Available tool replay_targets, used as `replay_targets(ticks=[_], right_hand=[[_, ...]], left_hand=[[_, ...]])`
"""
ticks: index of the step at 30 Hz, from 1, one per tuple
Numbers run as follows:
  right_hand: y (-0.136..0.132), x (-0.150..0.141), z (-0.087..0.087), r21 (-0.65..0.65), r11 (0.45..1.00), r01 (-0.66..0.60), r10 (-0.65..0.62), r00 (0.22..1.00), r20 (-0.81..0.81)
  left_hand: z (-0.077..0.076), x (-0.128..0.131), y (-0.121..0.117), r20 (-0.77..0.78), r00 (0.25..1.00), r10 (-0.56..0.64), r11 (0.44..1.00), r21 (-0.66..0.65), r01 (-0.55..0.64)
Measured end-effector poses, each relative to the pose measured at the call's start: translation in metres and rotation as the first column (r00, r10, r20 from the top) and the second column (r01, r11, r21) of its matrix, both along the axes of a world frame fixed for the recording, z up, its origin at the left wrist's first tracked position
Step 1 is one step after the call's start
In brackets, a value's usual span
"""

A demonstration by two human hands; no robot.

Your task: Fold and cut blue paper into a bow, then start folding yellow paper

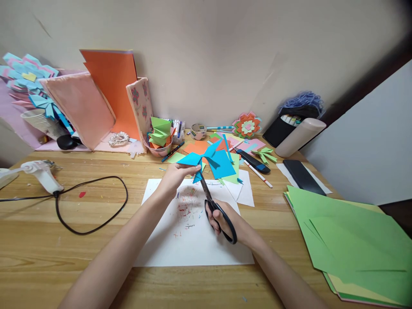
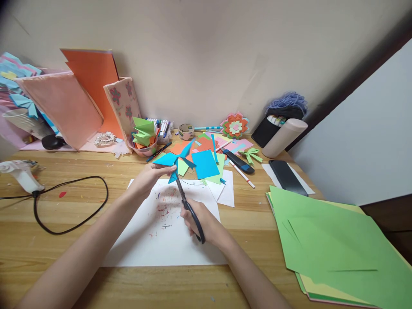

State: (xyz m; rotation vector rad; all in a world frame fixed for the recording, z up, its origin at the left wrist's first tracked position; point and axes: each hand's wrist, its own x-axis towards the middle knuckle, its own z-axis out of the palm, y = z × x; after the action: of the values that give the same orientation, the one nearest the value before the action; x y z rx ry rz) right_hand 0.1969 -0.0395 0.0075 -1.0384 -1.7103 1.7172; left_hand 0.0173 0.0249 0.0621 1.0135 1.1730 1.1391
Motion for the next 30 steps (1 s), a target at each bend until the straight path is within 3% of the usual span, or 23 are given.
replay_targets(ticks=[2, 4, 8, 11, 15, 17, 24, 28, 30], right_hand=[[-0.001, -0.001, -0.002, -0.022, 0.999, -0.038, 0.036, 0.995, -0.09], [0.001, -0.005, -0.006, -0.093, 0.996, -0.012, -0.005, 0.982, -0.187], [0.009, -0.016, -0.01, -0.203, 0.95, 0.238, -0.295, 0.9, -0.322], [0.014, -0.019, -0.002, -0.276, 0.89, 0.363, -0.449, 0.803, -0.392], [0.016, -0.017, 0.009, -0.454, 0.839, 0.299, -0.511, 0.717, -0.474], [0.017, -0.015, 0.01, -0.513, 0.818, 0.259, -0.521, 0.711, -0.472], [0.019, -0.013, 0.011, -0.607, 0.766, 0.213, -0.57, 0.661, -0.488], [0.023, -0.013, 0.017, -0.575, 0.753, 0.318, -0.636, 0.574, -0.516], [0.025, -0.012, 0.018, -0.551, 0.716, 0.427, -0.694, 0.514, -0.504]], left_hand=[[-0.004, -0.001, 0.003, 0.128, 0.992, -0.023, 0.999, 0.035, 0.019], [-0.009, 0.0, 0.006, 0.275, 0.961, -0.024, 0.999, 0.029, 0.017], [-0.023, 0.008, 0.007, 0.482, 0.876, -0.039, 0.994, -0.073, 0.085], [-0.034, 0.019, -0.001, 0.539, 0.827, -0.158, 0.972, -0.063, 0.226], [-0.044, 0.03, -0.013, 0.553, 0.745, -0.373, 0.863, -0.087, 0.497], [-0.048, 0.033, -0.016, 0.548, 0.727, -0.413, 0.835, -0.092, 0.543], [-0.054, 0.034, -0.016, 0.444, 0.762, -0.472, 0.842, -0.028, 0.538], [-0.043, 0.036, -0.017, 0.319, 0.828, -0.46, 0.877, 0.022, 0.479], [-0.036, 0.036, -0.016, 0.221, 0.885, -0.41, 0.911, 0.05, 0.409]])
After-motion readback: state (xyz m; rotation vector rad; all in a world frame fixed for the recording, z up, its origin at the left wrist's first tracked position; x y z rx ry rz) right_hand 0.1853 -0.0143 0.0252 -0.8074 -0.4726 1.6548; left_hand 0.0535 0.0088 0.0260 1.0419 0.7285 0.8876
